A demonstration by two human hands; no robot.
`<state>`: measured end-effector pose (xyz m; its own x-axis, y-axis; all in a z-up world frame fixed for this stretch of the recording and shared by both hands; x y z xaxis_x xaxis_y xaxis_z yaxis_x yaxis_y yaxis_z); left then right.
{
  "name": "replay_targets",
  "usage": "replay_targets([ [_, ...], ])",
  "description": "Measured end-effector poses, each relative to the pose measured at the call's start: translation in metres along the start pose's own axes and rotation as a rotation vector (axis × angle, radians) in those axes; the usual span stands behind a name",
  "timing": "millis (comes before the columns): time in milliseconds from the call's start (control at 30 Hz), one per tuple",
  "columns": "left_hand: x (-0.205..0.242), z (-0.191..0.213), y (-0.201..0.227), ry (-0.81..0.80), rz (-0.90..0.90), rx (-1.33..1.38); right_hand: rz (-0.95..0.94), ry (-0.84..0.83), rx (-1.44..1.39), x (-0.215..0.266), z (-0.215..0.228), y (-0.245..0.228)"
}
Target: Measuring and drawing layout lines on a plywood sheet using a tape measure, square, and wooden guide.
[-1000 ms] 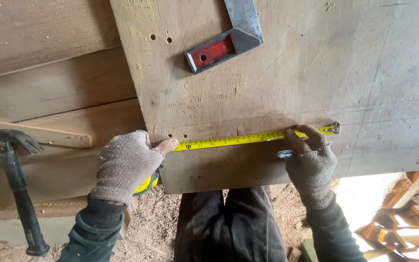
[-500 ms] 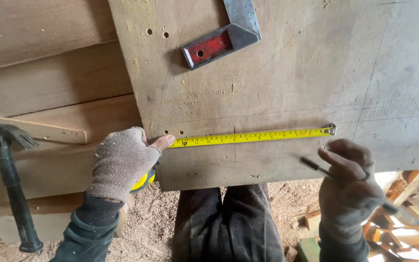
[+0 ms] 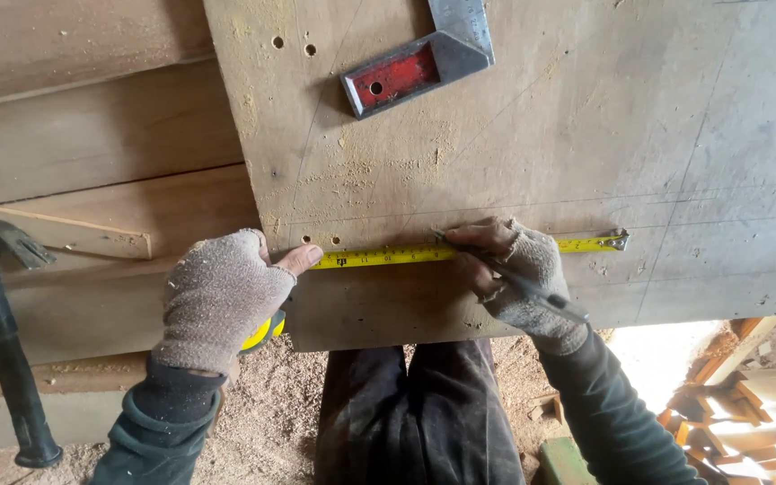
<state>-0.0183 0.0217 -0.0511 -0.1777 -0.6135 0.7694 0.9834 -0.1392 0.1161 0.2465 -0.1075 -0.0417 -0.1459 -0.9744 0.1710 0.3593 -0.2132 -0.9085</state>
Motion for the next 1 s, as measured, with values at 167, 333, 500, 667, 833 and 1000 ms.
replay_targets([
  [167, 0.006, 0.022, 0.012, -0.275, 0.188, 0.265, -0.021, 0.004, -0.004, 0.001, -0.007, 0.001],
  [333, 0.009, 0.024, 0.014, -0.298, 0.184, 0.246, -0.037, 0.011, -0.008, 0.0, -0.007, 0.004],
  [500, 0.008, 0.024, 0.014, -0.305, 0.176, 0.23, -0.048, 0.017, -0.017, 0.001, -0.008, 0.005],
  [667, 0.008, 0.019, 0.011, -0.315, 0.173, 0.196, -0.066, 0.026, -0.029, -0.001, -0.01, 0.008],
  [833, 0.01, 0.02, 0.013, -0.323, 0.168, 0.198, -0.085, 0.031, -0.042, 0.003, -0.011, 0.011],
  [1000, 0.009, 0.021, 0.013, -0.314, 0.175, 0.21, -0.098, 0.041, -0.051, 0.004, -0.011, 0.014],
])
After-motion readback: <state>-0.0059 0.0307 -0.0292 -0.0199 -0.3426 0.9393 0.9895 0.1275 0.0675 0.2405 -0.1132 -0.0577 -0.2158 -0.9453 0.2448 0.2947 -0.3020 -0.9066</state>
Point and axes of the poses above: each hand's wrist, its own x-axis away from the middle knuckle, its own z-axis out of the back of the hand, y = z × x, the point moved 4 cm from there along -x, towards the middle knuckle, and after that the axes turned 6 degrees about -z, right-handed, at the moved point
